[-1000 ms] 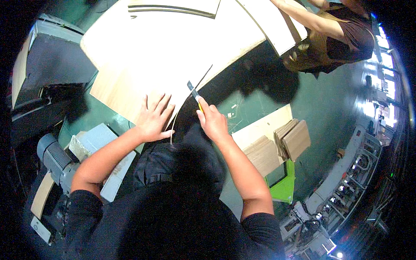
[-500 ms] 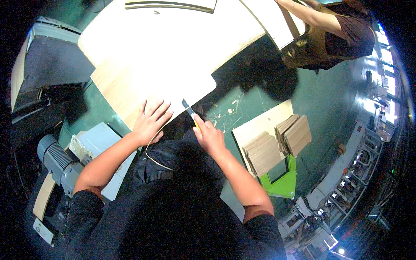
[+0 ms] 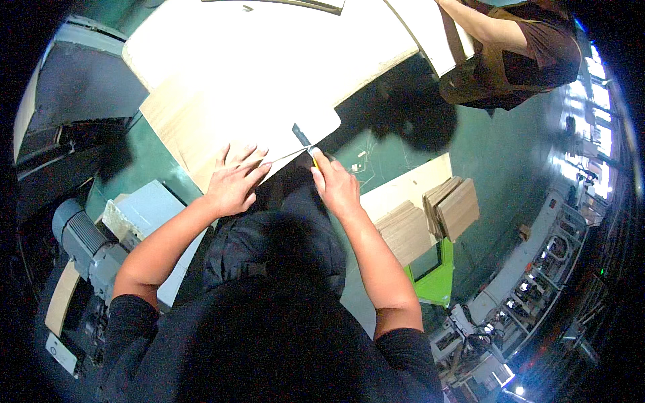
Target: The person scrapes the edges of wood panels using a hand tool, periodically picking up new panels from a stack and placing finished ones onto a separate pile.
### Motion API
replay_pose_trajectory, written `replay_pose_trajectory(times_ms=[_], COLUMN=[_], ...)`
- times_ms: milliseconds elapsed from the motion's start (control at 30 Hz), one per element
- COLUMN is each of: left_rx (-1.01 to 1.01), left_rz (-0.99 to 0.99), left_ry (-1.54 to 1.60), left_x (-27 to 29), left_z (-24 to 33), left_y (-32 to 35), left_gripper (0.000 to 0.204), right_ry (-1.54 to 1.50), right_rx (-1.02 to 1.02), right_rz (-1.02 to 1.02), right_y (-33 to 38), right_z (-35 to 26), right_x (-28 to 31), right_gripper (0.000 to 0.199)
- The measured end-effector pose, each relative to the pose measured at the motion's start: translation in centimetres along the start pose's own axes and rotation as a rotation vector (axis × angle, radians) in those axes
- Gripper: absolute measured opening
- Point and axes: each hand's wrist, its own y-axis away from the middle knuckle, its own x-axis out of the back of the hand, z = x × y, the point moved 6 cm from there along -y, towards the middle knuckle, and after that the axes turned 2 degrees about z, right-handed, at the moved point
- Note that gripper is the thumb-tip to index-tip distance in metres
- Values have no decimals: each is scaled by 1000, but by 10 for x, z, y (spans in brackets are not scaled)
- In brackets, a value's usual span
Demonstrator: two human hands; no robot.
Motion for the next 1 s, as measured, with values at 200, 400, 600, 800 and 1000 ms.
replay_pose_trajectory(times_ms=[200, 400, 600, 800, 1000], left_rx=[-1, -4, 9, 6, 8], left_rz=[8, 10, -4, -14, -33], left_ry=[-11, 14, 15, -8, 7], left_x=[3, 5, 1, -1, -2], left_z=[0, 2, 0, -2, -1], left_y=[-1, 1, 0, 1, -2], left_gripper=[78, 75, 75, 78, 81], right_ry=[9, 35, 40, 44, 106], right_rx=[-5, -8, 74, 30, 111], right_rz=[-45, -43, 93, 84, 39], right_y=[20, 29, -21, -15, -7], right_z=[10, 26, 46, 64, 88], right_x=[1, 7, 22, 22, 36], right_gripper=[49, 49, 48, 46, 48])
